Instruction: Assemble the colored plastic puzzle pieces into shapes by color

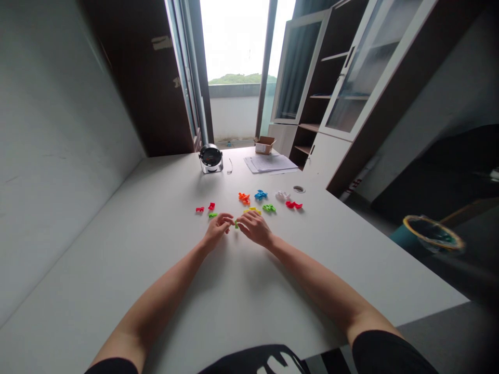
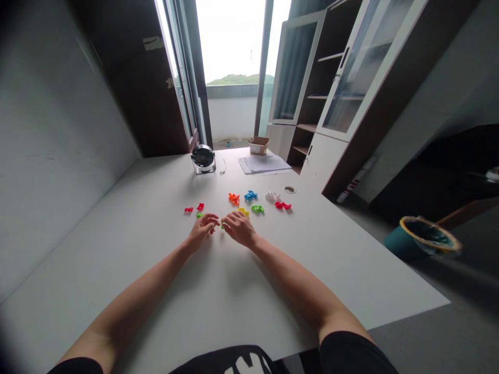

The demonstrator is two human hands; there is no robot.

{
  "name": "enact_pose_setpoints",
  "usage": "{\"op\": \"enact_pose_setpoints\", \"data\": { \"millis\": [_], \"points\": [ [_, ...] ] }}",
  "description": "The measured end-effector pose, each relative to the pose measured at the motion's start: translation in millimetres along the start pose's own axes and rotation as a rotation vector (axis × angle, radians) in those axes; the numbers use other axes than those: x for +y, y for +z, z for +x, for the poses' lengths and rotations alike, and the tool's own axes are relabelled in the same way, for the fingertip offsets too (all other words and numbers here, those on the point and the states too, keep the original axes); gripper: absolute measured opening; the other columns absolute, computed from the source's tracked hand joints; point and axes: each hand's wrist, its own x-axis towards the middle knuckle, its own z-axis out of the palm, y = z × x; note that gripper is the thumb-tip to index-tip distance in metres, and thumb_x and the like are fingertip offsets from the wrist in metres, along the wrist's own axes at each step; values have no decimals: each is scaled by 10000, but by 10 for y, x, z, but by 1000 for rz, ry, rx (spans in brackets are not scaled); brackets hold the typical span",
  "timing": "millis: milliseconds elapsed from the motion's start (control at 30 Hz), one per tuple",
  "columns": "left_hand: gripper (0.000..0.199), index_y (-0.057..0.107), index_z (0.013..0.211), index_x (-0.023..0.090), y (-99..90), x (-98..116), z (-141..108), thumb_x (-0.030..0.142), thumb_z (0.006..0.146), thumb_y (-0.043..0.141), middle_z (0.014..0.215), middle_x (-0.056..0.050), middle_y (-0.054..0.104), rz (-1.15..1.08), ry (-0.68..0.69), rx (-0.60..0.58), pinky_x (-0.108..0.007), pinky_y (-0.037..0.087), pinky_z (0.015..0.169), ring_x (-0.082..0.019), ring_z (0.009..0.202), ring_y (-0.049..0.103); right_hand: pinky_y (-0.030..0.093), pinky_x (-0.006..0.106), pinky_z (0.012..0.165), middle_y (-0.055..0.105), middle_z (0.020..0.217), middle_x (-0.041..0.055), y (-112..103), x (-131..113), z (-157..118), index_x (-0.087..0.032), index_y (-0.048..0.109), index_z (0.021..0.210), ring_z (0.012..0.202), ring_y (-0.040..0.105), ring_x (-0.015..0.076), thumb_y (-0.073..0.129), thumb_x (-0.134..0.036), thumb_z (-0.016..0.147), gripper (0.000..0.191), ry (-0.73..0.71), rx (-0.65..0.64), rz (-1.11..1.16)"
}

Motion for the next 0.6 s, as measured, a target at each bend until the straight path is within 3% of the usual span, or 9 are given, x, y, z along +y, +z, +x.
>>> {"op": "enact_pose_setpoints", "data": {
  "millis": [167,400,500,600],
  "points": [
    [162,678,859,176,11,-55,24,163,729,583,811,-35,674,57,57,-5,-273,480,714,-151,761,602,414,365,865,657,914,61,-11,-12,5,-232,648,1017,907,554,218,511,-217,991,141,12,0,4],
    [167,693,785,223,-16,-41,-30,105,733,588,808,-23,652,488,133,12,-281,447,690,-167,712,558,405,395,875,663,934,73,-16,90,-23,-230,640,1044,927,566,249,450,-184,999,201,268,258,19],
    [180,707,855,243,30,1,-90,121,746,632,936,-57,659,605,202,-43,-356,484,844,-228,885,594,397,396,858,663,943,74,-12,200,-46,-227,639,1034,924,560,257,428,-145,986,231,361,354,10],
    [282,714,1007,267,58,-5,-122,148,753,678,1162,-91,641,723,285,-82,-458,397,1062,-297,1139,547,390,391,848,660,940,72,2,275,-64,-226,636,1000,916,555,258,432,-138,980,223,411,391,-18]
  ]
}}
